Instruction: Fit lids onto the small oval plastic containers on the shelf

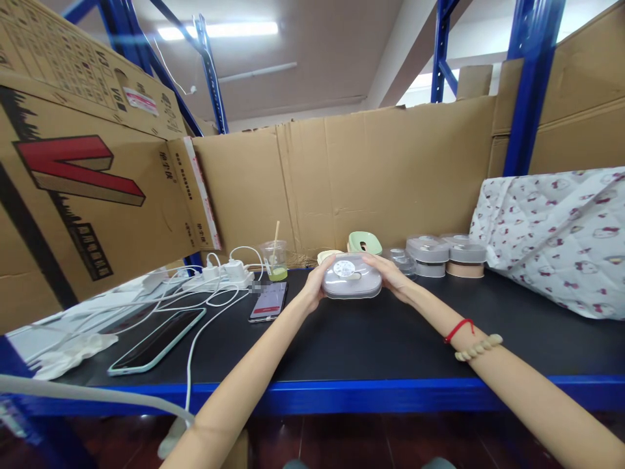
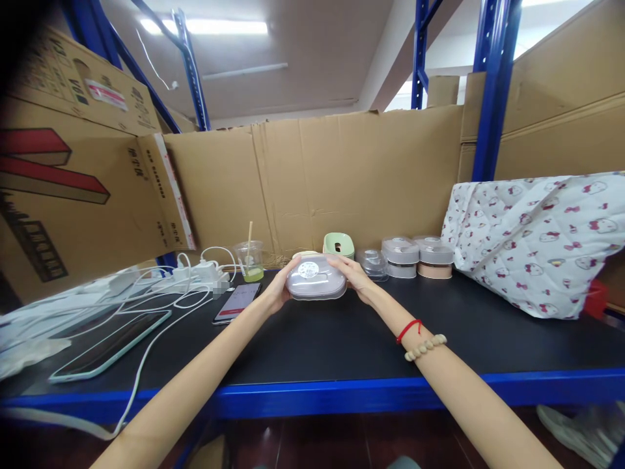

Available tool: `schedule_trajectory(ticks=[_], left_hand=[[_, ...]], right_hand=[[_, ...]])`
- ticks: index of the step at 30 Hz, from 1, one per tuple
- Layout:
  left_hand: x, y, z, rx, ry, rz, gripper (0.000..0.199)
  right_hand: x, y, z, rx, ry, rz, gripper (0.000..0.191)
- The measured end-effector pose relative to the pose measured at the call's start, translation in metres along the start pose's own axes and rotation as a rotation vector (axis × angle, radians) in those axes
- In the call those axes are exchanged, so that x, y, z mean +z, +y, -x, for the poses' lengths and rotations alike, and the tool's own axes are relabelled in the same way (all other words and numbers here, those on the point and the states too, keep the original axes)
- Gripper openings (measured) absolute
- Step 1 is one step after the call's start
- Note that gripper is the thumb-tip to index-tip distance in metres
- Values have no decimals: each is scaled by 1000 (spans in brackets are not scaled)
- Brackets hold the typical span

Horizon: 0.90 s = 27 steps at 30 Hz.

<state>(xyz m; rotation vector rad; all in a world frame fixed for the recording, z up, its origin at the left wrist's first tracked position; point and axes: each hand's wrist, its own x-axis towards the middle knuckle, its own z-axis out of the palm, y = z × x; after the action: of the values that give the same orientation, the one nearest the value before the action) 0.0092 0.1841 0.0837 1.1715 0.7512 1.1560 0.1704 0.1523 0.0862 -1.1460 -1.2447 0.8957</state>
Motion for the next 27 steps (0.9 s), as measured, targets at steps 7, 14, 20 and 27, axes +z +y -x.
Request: schedule_trajectory(ticks=[7, 14, 20, 27], left_hand=[[2, -4, -3, 136, 15, 136, 29], [1, 5, 4, 128, -68, 100, 37], [0, 3, 2, 152, 55, 74, 30], [2, -2, 2, 164, 79, -2, 21]], right_hand=[[-2, 2, 0, -27, -111, 37, 57], [-25, -22, -8, -185, 467, -244, 56], [-89, -26, -4, -243, 1178, -271, 62], [-135, -10, 2, -146, 1226, -2, 87]])
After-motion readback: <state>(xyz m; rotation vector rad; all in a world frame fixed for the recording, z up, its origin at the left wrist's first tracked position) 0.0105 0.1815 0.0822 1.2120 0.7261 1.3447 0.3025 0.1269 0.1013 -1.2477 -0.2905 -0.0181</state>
